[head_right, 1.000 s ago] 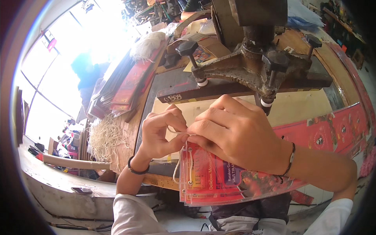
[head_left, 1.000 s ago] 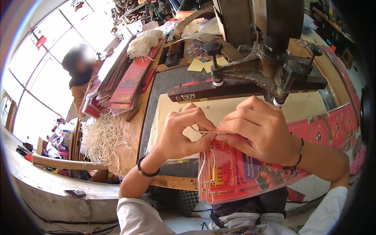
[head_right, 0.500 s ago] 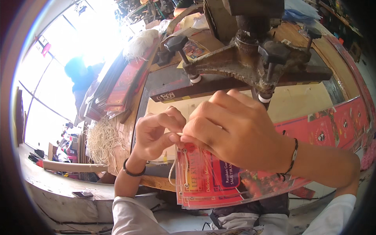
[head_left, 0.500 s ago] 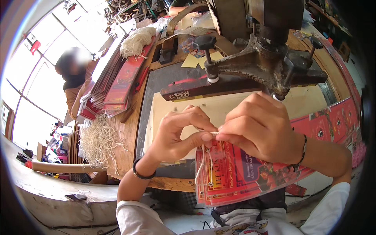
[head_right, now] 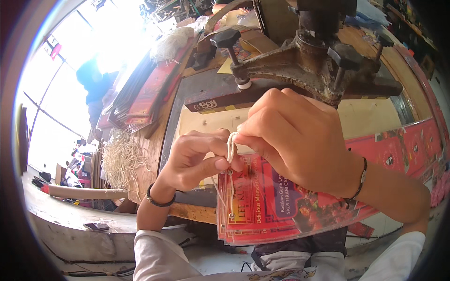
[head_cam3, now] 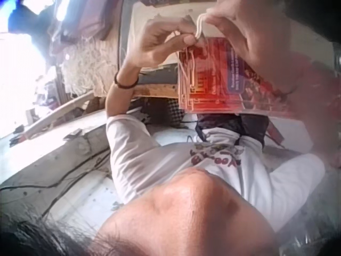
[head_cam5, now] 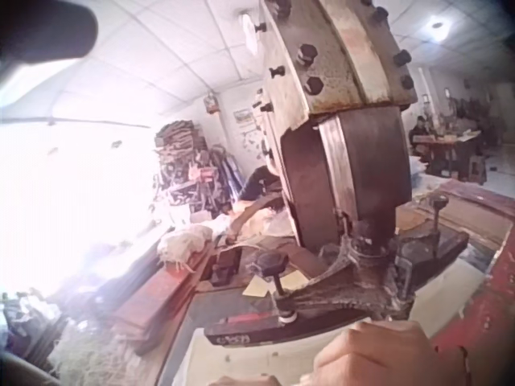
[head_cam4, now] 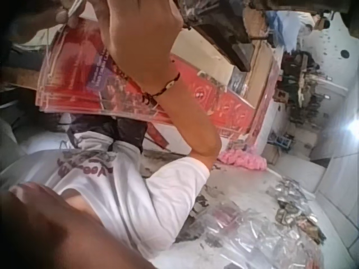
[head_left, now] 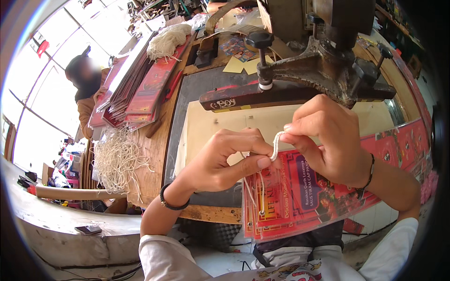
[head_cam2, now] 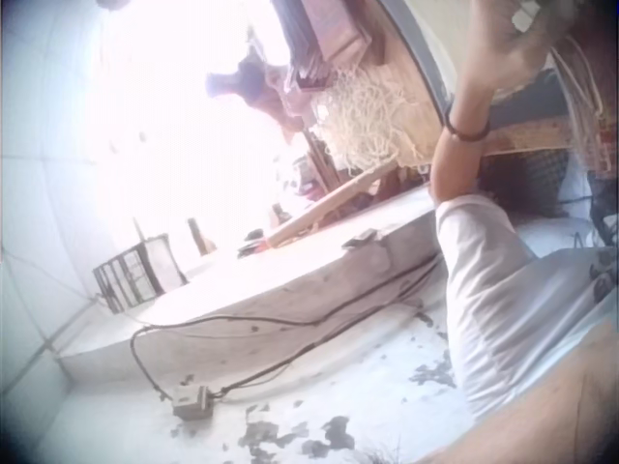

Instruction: The person threads a white string through a pre-punched hole in a stack of red plastic packages, loops it, and ties a knot by hand.

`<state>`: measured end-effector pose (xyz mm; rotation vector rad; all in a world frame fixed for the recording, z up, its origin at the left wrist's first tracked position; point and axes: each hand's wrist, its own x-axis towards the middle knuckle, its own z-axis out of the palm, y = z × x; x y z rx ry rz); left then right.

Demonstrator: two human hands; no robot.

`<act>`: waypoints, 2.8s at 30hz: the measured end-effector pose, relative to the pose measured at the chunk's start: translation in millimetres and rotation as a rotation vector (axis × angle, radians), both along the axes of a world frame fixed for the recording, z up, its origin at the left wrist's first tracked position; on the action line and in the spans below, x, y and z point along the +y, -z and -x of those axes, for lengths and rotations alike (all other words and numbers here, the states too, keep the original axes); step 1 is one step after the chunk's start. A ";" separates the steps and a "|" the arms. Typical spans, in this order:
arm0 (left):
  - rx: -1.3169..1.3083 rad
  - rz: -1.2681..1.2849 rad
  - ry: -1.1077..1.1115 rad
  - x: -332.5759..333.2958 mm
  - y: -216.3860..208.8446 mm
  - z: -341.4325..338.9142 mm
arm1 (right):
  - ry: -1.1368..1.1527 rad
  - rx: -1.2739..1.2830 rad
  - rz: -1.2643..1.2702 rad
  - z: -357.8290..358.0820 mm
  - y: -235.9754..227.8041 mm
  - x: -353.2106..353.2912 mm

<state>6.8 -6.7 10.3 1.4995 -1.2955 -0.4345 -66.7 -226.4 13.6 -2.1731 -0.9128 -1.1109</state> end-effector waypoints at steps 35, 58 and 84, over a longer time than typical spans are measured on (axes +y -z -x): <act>0.050 -0.181 -0.036 -0.4 -11.8 8.7 | 0.041 0.036 -0.012 6.3 -6.5 0.3; 0.144 -0.088 -0.023 3.9 2.4 -3.9 | 0.033 0.072 -0.061 6.9 -2.6 1.5; 0.058 -0.019 -0.116 0.4 8.9 -5.7 | 0.020 0.139 0.001 6.8 5.3 6.7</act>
